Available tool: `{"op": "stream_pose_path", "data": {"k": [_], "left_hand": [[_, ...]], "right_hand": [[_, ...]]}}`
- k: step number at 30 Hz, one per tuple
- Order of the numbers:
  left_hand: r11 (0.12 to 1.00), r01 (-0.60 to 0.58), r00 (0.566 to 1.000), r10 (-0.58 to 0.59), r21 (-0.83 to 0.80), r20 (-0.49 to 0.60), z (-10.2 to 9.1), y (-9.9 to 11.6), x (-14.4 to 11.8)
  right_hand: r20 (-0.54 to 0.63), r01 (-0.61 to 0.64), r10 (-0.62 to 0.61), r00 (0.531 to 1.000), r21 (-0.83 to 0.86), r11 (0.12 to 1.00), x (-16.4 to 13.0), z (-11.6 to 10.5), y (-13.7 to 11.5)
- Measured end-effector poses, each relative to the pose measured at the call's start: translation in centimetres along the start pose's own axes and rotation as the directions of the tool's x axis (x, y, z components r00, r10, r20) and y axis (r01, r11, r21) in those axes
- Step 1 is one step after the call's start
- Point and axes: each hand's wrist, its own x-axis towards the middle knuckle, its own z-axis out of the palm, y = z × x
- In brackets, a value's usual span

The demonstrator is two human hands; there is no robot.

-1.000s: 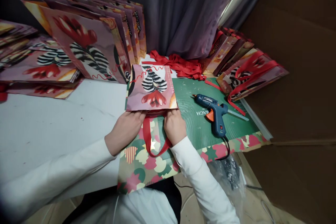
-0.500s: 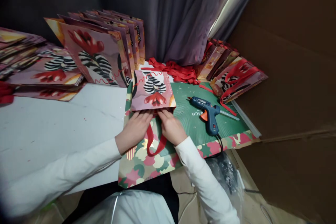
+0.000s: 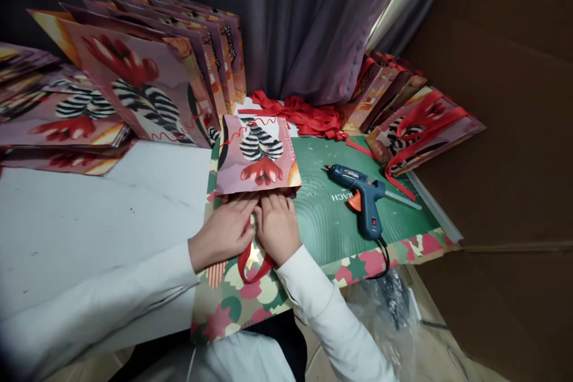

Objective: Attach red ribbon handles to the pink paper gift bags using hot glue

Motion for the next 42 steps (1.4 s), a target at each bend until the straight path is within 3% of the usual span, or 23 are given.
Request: {"op": "stream_pose_path", "data": {"k": [3,11,19,27,35,42], "left_hand": [[1.0,0.003,1.0,-0.003,0.022,-0.024,0.0,0.0,0.2],[0.993,0.102,0.993,-0.105,0.064,0.055,-0.2,0.0,0.2],[0.991,0.126,0.987,-0.131,0.053,0.092,-0.4,0.0,0.2],[0.982,0.168,0.979,-0.176,0.085,0.104,-1.1,-0.1,0.1],[0.968,0.183,0.966,-0.209,0.17,0.151,-1.5,-0.3,0.0],[0.985,0.066,0.979,-0.095,0.162,0.179,-0.9,-0.8,0.1]], "right_hand": [[-0.008,0.0,0.0,1.0,-0.028,1.0,0.3,0.5,-0.1],[-0.042,-0.045,0.041,0.998,-0.108,0.993,0.6,1.1,0.4],[-0.07,-0.114,0.103,0.992,-0.174,0.978,0.9,0.5,2.6],[-0.078,-0.131,0.116,0.99,-0.225,0.966,0.6,-0.3,2.6],[0.174,-0.115,0.149,0.973,-0.194,0.974,0.9,-2.2,4.2],[0.284,0.122,-0.061,0.957,-0.203,0.971,0.4,-2.5,4.2]]}}
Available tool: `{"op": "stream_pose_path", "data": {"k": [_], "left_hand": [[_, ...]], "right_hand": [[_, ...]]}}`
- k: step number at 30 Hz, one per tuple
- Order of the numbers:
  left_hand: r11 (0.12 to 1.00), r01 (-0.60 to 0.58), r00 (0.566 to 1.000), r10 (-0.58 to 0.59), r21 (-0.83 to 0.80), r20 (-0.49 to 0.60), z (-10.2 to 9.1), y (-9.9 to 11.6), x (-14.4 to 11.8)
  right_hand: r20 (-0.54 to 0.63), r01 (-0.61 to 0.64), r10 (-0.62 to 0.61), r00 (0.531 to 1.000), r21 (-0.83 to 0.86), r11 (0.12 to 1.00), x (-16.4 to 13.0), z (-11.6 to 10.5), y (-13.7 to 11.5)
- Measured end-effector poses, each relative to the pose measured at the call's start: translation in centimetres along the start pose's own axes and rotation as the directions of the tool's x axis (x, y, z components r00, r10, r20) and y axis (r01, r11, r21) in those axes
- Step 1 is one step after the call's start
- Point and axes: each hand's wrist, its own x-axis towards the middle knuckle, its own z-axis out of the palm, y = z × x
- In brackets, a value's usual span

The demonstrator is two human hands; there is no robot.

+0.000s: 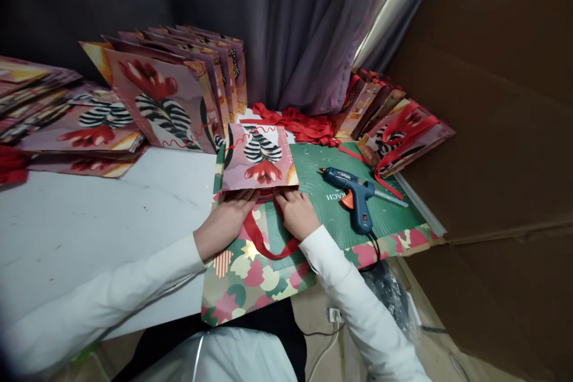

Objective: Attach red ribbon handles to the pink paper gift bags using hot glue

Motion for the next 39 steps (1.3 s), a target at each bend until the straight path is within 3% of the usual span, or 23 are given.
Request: {"op": "stream_pose_path", "data": {"k": [5,12,19,23,25,27,29,31,32,33,35,37,39], "left_hand": [[1.0,-0.013,1.0,0.013,0.016,0.009,0.0,0.1,0.1],[0.998,-0.036,0.999,0.034,0.053,0.032,-0.6,-1.2,-0.5],[0.994,-0.051,0.998,0.054,0.096,-0.03,-0.6,-2.4,-1.8],[0.993,-0.052,0.996,0.059,0.107,-0.059,-0.4,-1.9,-1.5],[0.994,-0.04,0.995,0.049,0.107,-0.086,-0.3,-1.7,-1.4],[0.995,-0.031,0.994,0.04,0.094,-0.102,-0.2,-1.6,-1.3],[0.997,-0.025,0.994,0.033,0.079,-0.107,-0.2,-1.5,-1.4],[0.997,-0.02,0.994,0.027,0.071,-0.104,-0.5,-1.4,-1.4],[0.997,-0.019,0.995,0.026,0.069,-0.101,-0.7,-1.3,-1.4],[0.998,-0.019,0.995,0.026,0.065,-0.098,-1.1,-1.1,-1.5],[0.998,-0.036,0.996,0.039,0.042,-0.079,-2.2,-0.6,-1.6],[0.997,-0.078,0.996,0.076,-0.025,-0.042,-3.6,0.3,-1.7],[0.978,-0.124,0.992,0.122,-0.165,-0.026,-5.1,1.8,-1.7]], "right_hand": [[0.026,0.046,-0.048,0.998,0.101,0.994,0.1,0.7,-0.7],[0.078,0.048,-0.059,0.995,0.142,0.989,0.0,0.0,0.3],[0.068,-0.018,0.008,0.998,0.154,0.988,-0.2,0.5,0.3],[0.049,0.074,-0.089,0.995,0.241,0.968,-0.3,-0.3,0.7],[-0.019,0.184,-0.191,0.982,0.36,0.915,-1.2,-1.3,1.2],[-0.119,0.251,-0.222,0.968,0.537,0.805,-2.8,-2.5,2.1],[-0.194,0.243,-0.147,0.97,0.74,0.627,-4.7,-3.8,3.5],[-0.209,0.183,0.004,0.978,0.867,0.464,-6.4,-4.8,5.3],[-0.188,0.122,0.094,0.978,0.872,0.474,-7.1,-5.1,6.3],[-0.167,0.037,0.184,0.969,0.828,0.56,-7.6,-5.3,7.2],[-0.166,-0.18,0.314,0.935,0.54,0.822,-8.3,-5.5,8.6],[-0.186,-0.248,0.28,0.942,0.179,0.952,-8.6,-5.5,9.1],[-0.16,-0.119,0.123,0.979,0.035,0.992,-8.7,-5.5,8.6]]}}
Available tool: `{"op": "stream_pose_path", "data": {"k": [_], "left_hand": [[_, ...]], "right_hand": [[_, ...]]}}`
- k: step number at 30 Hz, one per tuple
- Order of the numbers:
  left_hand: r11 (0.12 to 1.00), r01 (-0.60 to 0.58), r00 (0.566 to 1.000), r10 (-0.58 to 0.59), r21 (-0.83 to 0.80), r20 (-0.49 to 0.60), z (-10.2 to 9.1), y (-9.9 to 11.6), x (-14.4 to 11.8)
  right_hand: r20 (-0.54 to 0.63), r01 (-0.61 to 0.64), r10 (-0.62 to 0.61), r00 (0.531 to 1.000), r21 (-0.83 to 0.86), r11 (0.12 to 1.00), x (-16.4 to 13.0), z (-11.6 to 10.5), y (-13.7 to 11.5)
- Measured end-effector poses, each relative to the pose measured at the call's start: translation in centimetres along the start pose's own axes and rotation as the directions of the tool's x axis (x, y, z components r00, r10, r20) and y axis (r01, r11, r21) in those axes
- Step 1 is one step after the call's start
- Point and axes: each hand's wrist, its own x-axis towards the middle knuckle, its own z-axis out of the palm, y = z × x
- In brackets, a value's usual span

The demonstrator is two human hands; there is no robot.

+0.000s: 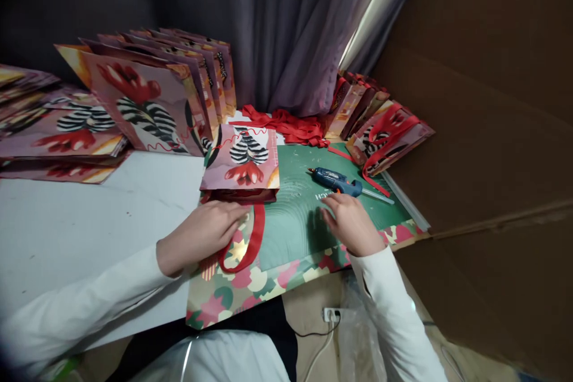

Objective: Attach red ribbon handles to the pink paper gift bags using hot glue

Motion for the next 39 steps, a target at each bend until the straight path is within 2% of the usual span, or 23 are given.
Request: {"op": "stream_pose_path", "data": {"k": [2,5,7,8,9,12,15,18,21,24,28,31,32,33,34,35,37,39], "left_hand": [[0.976,-0.035,0.999,0.026,-0.215,-0.044,-0.9,2.1,0.7],[0.878,-0.076,0.995,0.036,-0.473,-0.092,-1.0,5.4,2.9],[0.822,-0.058,0.998,0.052,-0.567,-0.027,-0.3,7.1,5.0],[0.749,-0.023,0.997,0.065,-0.662,0.039,0.1,7.7,6.2],[0.639,0.039,0.988,0.09,-0.768,0.125,0.5,8.1,7.2],[0.451,0.119,0.948,0.213,-0.885,0.236,1.7,8.4,9.4],[0.33,0.176,0.925,0.267,-0.928,0.27,2.7,8.0,10.4],[0.236,0.256,0.915,0.255,-0.937,0.314,3.4,7.6,10.8],[0.196,0.296,0.923,0.193,-0.935,0.333,3.3,7.2,11.3],[0.219,0.28,0.946,0.1,-0.935,0.307,2.6,6.6,12.0],[0.302,0.238,0.969,-0.012,-0.923,0.246,1.8,6.1,13.4],[0.373,0.217,0.976,-0.051,-0.902,0.213,1.8,6.0,14.5],[0.399,0.207,0.978,-0.058,-0.893,0.2,1.9,6.1,14.8],[0.427,0.194,0.981,-0.064,-0.883,0.184,1.9,6.2,15.1],[0.458,0.179,0.984,-0.067,-0.871,0.167,2.0,6.3,15.3],[0.492,0.162,0.987,-0.067,-0.856,0.148,2.1,6.4,15.5],[0.568,0.126,0.992,-0.063,-0.814,0.109,2.3,6.5,15.6],[0.653,0.088,0.996,-0.062,-0.752,0.063,2.3,6.5,15.5]], "right_hand": [[0.018,0.157,-0.157,0.987,0.011,0.988,-0.1,0.0,-1.2],[-0.012,0.243,-0.243,0.97,-0.022,0.97,-0.2,0.0,-3.2],[-0.031,0.258,-0.258,0.966,-0.018,0.966,-0.4,0.1,-4.0],[-0.043,0.261,-0.261,0.964,-0.006,0.965,-0.5,0.2,-4.1],[-0.058,0.262,-0.261,0.963,0.007,0.965,-0.6,0.3,-4.1],[-0.088,0.267,-0.263,0.961,0.043,0.963,-1.1,0.4,-3.5],[-0.058,0.285,-0.281,0.958,0.106,0.953,-1.9,0.1,-2.8],[-0.032,0.297,-0.296,0.955,0.179,0.938,-2.6,-0.2,-2.5],[-0.04,0.263,-0.262,0.964,0.264,0.928,-3.5,-0.5,-2.0],[-0.034,0.215,-0.219,0.975,0.399,0.892,-4.7,-1.2,-1.1],[-0.011,0.147,-0.176,0.984,0.606,0.782,-6.8,-2.3,0.4],[-0.137,0.12,-0.023,0.99,0.754,0.645,-8.2,-2.3,1.4],[-0.211,0.131,0.077,0.974,0.809,0.573,-8.5,-2.1,1.8],[-0.283,0.154,0.198,0.939,0.857,0.492,-8.8,-1.9,2.2],[-0.337,0.186,0.334,0.881,0.893,0.409,-9.1,-1.7,2.6],[-0.366,0.221,0.471,0.803,0.916,0.335,-9.3,-1.5,3.2],[-0.346,0.265,0.697,0.628,0.937,0.226,-9.9,-1.4,4.7],[-0.27,0.266,0.838,0.474,0.951,0.155,-10.7,-1.3,6.6]]}}
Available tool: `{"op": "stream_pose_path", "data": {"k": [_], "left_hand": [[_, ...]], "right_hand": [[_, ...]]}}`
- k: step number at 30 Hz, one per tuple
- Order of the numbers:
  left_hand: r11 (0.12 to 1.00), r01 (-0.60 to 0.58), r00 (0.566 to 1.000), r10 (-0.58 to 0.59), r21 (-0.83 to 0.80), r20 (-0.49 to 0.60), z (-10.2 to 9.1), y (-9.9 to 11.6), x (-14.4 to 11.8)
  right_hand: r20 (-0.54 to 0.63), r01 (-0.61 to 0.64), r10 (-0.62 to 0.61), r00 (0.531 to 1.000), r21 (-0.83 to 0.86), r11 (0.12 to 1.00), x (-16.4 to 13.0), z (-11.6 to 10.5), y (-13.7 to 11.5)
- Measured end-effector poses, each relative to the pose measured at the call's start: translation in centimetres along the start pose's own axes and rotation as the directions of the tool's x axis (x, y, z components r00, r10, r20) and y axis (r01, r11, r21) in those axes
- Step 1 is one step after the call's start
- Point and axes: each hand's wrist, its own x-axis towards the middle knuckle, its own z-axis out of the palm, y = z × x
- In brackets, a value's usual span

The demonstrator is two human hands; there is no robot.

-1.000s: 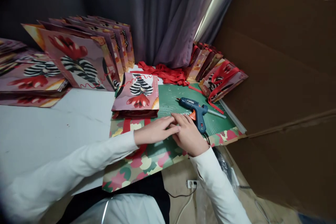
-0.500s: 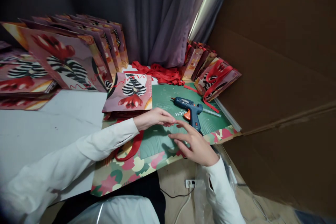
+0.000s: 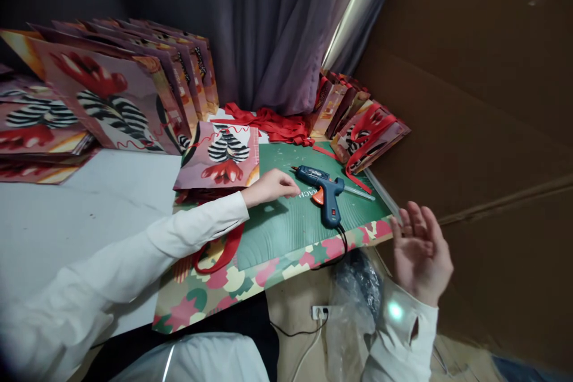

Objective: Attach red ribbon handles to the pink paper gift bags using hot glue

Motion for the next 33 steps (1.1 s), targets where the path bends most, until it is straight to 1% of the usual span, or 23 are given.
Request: {"op": "stream_pose_path", "data": {"k": [3,5,6,8,9,10,11,13,14,15,16,18,19,20,21,22,24,26,28,30,31,32,33], "left_hand": [[0.981,-0.053,0.997,0.062,0.187,-0.039,-0.7,0.4,-0.4],[0.942,-0.078,0.992,0.107,0.327,-0.071,-1.6,1.2,-0.7],[0.913,-0.085,0.987,0.133,0.399,-0.095,-2.2,1.6,-0.7],[0.843,-0.089,0.971,0.192,0.531,-0.142,-3.3,2.6,-0.3],[0.805,-0.09,0.962,0.222,0.586,-0.157,-3.8,3.1,0.0],[0.77,-0.092,0.954,0.249,0.632,-0.165,-4.3,3.5,0.4],[0.738,-0.093,0.949,0.269,0.668,-0.165,-4.6,3.9,0.8],[0.691,-0.086,0.943,0.289,0.717,-0.165,-4.9,4.5,1.4],[0.673,-0.077,0.94,0.295,0.736,-0.171,-4.8,4.8,1.5],[0.661,-0.081,0.939,0.301,0.746,-0.165,-4.5,5.1,1.3],[0.666,-0.113,0.943,0.306,0.738,-0.132,-3.9,5.4,1.0],[0.737,-0.265,0.949,0.312,0.621,0.035,-2.2,6.0,-0.2],[0.801,-0.361,0.932,0.317,0.477,0.173,-1.2,6.2,-1.0],[0.86,-0.422,0.891,0.336,0.287,0.305,-0.1,6.4,-1.8],[0.891,-0.44,0.837,0.362,0.112,0.41,1.0,6.5,-2.5],[0.897,-0.442,0.776,0.391,-0.017,0.494,2.0,6.5,-3.2],[0.912,-0.384,0.693,0.389,-0.146,0.607,3.5,6.1,-3.9],[0.927,-0.33,0.661,0.361,-0.177,0.658,4.2,5.3,-4.1],[0.943,-0.299,0.69,0.321,-0.149,0.649,4.0,4.3,-3.8],[0.958,-0.277,0.741,0.264,-0.077,0.617,3.4,3.4,-3.5],[0.965,-0.261,0.767,0.226,-0.031,0.601,3.0,2.9,-3.4],[0.969,-0.245,0.792,0.19,0.017,0.58,2.6,2.5,-3.3],[0.97,-0.233,0.817,0.161,0.062,0.553,2.3,2.2,-3.3]], "right_hand": [[-0.176,-0.137,0.118,0.977,-0.1,0.986,1.8,-3.6,0.6],[-0.216,-0.271,0.202,0.955,-0.371,0.888,2.5,-6.5,1.3],[-0.208,-0.317,0.24,0.948,-0.567,0.76,2.6,-8.0,1.6],[-0.168,-0.351,0.422,0.891,-0.844,0.405,2.6,-10.5,2.1],[-0.154,-0.334,0.512,0.845,-0.899,0.282,2.3,-11.4,2.1],[-0.125,-0.304,0.583,0.803,-0.927,0.22,2.0,-11.8,1.9],[-0.075,-0.26,0.613,0.787,-0.941,0.218,1.7,-11.8,1.5],[0.094,-0.114,0.576,0.812,-0.943,0.314,0.9,-10.2,0.2],[0.189,-0.007,0.51,0.839,-0.934,0.357,0.4,-8.6,-0.6],[0.272,0.081,0.463,0.843,-0.917,0.391,-0.1,-6.7,-1.3],[0.352,0.152,0.445,0.823,-0.893,0.424,-0.6,-4.5,-1.9],[0.534,0.307,0.452,0.714,-0.82,0.484,-1.7,0.1,-2.4],[0.623,0.376,0.458,0.635,-0.766,0.521,-2.3,2.3,-2.4],[0.685,0.438,0.455,0.57,-0.721,0.537,-2.9,4.2,-2.1],[0.737,0.504,0.483,0.473,-0.676,0.538,-3.4,6.0,-1.7],[0.769,0.555,0.498,0.401,-0.636,0.535,-3.9,7.4,-1.2],[0.806,0.626,0.507,0.305,-0.571,0.531,-4.7,9.5,-0.3],[0.834,0.641,0.504,0.226,-0.516,0.568,-4.9,10.6,0.2],[0.869,0.601,0.473,0.146,-0.458,0.655,-4.7,11.2,0.2],[0.908,0.527,0.402,0.114,-0.398,0.751,-4.1,11.2,-0.1],[0.923,0.483,0.364,0.125,-0.377,0.79,-3.8,11.0,-0.2],[0.93,0.436,0.33,0.163,-0.368,0.821,-3.5,10.6,-0.3],[0.925,0.38,0.304,0.227,-0.372,0.847,-3.1,10.2,-0.4]]}}
